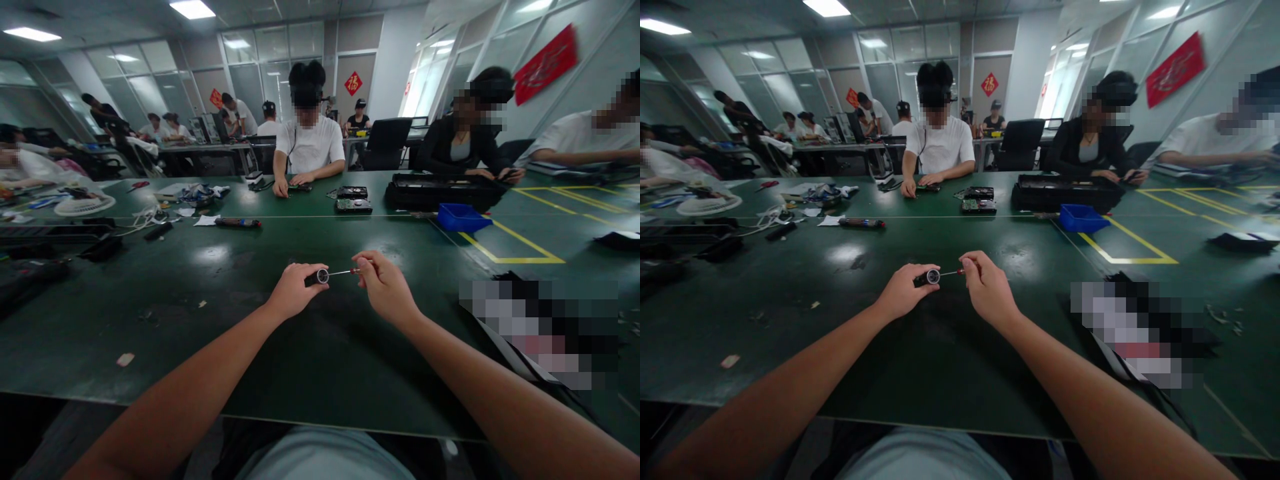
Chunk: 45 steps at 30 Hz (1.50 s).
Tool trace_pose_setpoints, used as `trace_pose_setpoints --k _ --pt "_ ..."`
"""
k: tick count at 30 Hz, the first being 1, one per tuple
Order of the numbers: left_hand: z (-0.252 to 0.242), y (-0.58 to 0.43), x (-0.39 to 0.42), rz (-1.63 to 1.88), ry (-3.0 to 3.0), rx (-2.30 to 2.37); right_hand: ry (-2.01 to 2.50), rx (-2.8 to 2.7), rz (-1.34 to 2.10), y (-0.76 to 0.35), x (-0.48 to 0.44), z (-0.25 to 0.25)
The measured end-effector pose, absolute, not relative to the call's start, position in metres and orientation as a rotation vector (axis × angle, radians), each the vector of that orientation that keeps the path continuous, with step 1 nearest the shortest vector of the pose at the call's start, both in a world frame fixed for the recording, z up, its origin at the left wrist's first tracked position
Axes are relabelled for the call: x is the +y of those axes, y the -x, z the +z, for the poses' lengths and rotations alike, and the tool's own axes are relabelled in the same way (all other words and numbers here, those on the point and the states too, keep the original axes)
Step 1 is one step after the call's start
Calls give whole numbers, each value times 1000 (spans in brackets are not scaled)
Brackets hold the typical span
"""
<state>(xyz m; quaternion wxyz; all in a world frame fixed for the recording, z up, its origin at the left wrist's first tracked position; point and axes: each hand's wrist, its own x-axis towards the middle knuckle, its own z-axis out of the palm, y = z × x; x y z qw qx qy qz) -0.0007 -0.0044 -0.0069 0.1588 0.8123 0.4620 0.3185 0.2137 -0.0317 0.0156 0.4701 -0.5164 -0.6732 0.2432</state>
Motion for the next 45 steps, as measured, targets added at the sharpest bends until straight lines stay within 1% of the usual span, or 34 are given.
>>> trace_pose_setpoints --k 9,14,17,20,24,25,27,32,37,41,45 --pt "-8 1 -3 914 -2329 1326 1199 -1592 708 -212 -34 12" --pt "-7 1 -2 941 -2336 1363 1056 -1442 806 -209 -31 6" --pt "-7 1 -3 948 -2344 1357 997 -1343 908 -207 -28 4" --pt "-7 1 -3 938 -2351 1301 955 -1124 1020 -206 -24 3" --pt "-6 3 1 928 -2391 1235 956 -806 1384 -205 -18 1" --pt "-6 4 2 932 -2395 1241 963 -755 1425 -205 -17 0" --pt "-7 5 3 944 -2385 1268 971 -747 1367 -205 -15 -2" --pt "-9 5 3 929 -2369 1283 964 -935 1128 -206 -14 -6" --pt "-9 4 1 884 -2397 1304 1048 -1259 888 -207 -20 -5" --pt "-7 4 1 914 -2405 1316 1075 -1470 676 -206 -30 2" --pt "-8 5 2 935 -2407 1316 1090 -1573 596 -205 -35 5"
